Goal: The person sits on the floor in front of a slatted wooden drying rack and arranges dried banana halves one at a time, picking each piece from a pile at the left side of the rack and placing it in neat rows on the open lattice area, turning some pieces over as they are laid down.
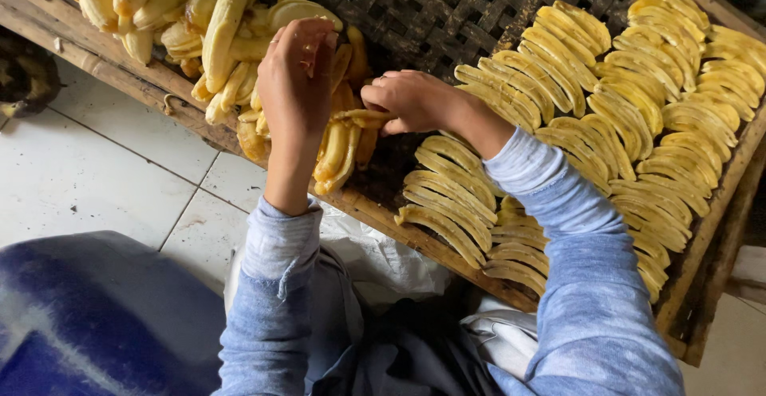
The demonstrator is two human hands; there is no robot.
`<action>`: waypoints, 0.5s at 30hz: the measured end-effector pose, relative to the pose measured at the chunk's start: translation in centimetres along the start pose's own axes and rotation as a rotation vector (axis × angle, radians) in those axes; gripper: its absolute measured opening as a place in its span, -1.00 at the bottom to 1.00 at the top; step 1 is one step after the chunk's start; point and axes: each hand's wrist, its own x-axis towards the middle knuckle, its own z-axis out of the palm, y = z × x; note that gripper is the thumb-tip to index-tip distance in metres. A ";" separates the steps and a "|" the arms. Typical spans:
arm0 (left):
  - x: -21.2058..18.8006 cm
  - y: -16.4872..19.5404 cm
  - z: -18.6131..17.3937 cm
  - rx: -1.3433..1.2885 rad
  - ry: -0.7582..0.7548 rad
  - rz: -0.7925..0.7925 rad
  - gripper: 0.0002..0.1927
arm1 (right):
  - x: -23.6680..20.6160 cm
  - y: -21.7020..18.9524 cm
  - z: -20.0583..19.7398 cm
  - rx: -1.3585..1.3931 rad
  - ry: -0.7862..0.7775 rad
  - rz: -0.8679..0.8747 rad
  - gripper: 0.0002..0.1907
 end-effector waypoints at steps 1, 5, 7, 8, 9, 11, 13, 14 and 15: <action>0.0 0.0 0.1 0.001 -0.009 -0.008 -0.90 | -0.3 0.5 0.0 0.072 -0.065 0.094 -0.66; -0.1 -0.1 0.5 0.056 -0.053 0.057 -0.89 | -1.5 2.3 0.9 0.038 -0.074 0.146 -0.57; -0.2 -0.1 0.8 0.023 -0.073 0.051 -0.89 | -1.9 2.7 2.0 0.066 0.095 -0.025 -0.61; -0.2 -0.1 0.9 0.030 -0.078 0.052 -0.90 | -2.1 2.8 2.5 0.083 0.179 -0.109 -0.62; -0.2 0.0 1.0 0.038 -0.082 0.053 -0.90 | -2.3 3.0 3.0 0.083 0.189 -0.081 -0.63; -0.3 0.1 1.2 0.031 -0.085 0.066 -0.91 | -2.5 3.4 3.6 0.077 0.210 -0.034 -0.66; -0.4 0.4 1.2 0.000 -0.084 0.081 -0.89 | -3.0 4.2 3.4 0.157 0.098 0.143 -0.74; -0.5 0.6 1.1 0.013 -0.090 0.073 -0.90 | -3.3 4.8 3.0 0.197 0.044 0.234 -0.77; -0.6 0.8 1.1 0.024 -0.098 0.069 -0.91 | -3.7 5.5 2.4 0.260 0.061 0.260 -0.78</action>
